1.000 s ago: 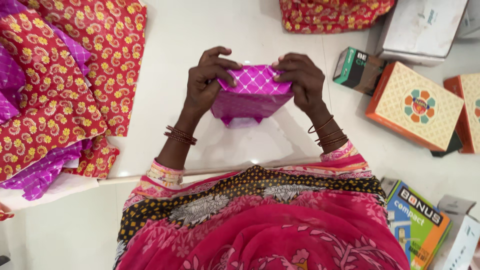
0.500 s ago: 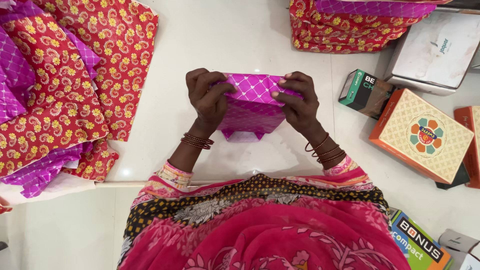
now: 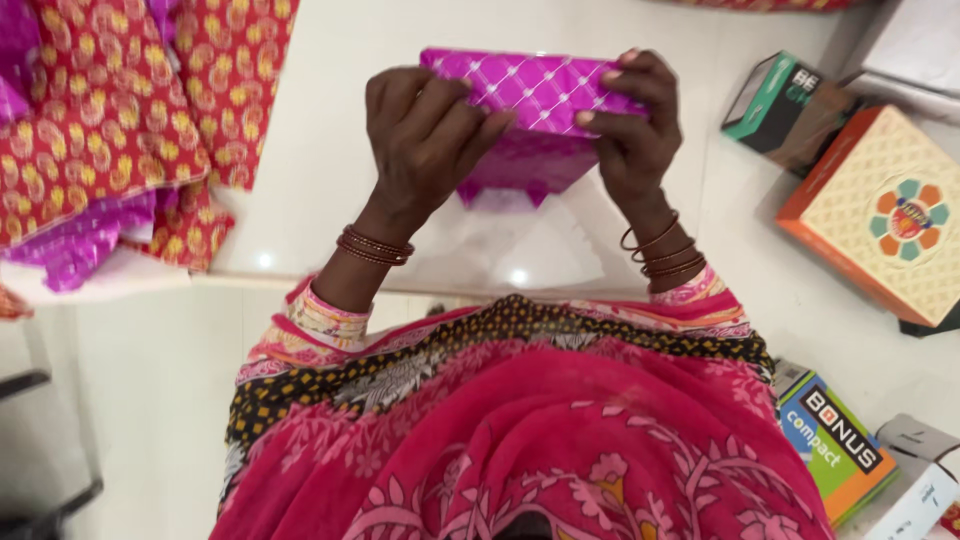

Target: The person wraps two rectangular boxes with purple patterned paper. They place each box on the paper, fold the paper around it, crease the edges, and tuck the ends to complete the wrapping. The wrapped boxes are stacked on the table.

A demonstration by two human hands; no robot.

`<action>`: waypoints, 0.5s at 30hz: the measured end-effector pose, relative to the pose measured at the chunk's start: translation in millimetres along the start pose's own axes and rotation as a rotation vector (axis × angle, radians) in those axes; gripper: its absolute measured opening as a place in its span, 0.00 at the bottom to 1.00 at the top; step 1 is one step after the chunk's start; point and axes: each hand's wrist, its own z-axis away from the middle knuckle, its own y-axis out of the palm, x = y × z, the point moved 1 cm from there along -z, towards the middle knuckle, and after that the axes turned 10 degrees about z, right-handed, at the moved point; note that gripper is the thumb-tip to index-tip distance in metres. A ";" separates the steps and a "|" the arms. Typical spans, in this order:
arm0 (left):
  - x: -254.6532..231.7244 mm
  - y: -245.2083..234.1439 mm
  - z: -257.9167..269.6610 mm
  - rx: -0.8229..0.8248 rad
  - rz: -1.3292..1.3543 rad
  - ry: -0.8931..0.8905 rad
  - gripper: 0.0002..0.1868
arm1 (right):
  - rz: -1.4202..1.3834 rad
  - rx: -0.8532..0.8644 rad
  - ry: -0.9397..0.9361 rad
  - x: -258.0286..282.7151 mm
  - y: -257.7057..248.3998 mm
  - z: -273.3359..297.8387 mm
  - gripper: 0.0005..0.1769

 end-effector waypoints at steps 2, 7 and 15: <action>-16.7 -9.5 -5.9 0.124 -0.041 -0.021 0.14 | -0.046 -0.029 -0.030 3.7 -2.8 4.6 0.13; -31.5 -29.6 -29.9 0.376 -0.114 0.040 0.37 | 0.016 0.011 -0.056 12.7 -9.8 9.6 0.13; -30.3 -19.5 -47.8 0.628 -0.009 -0.180 0.26 | -0.013 0.107 -0.049 34.1 -27.4 -6.7 0.24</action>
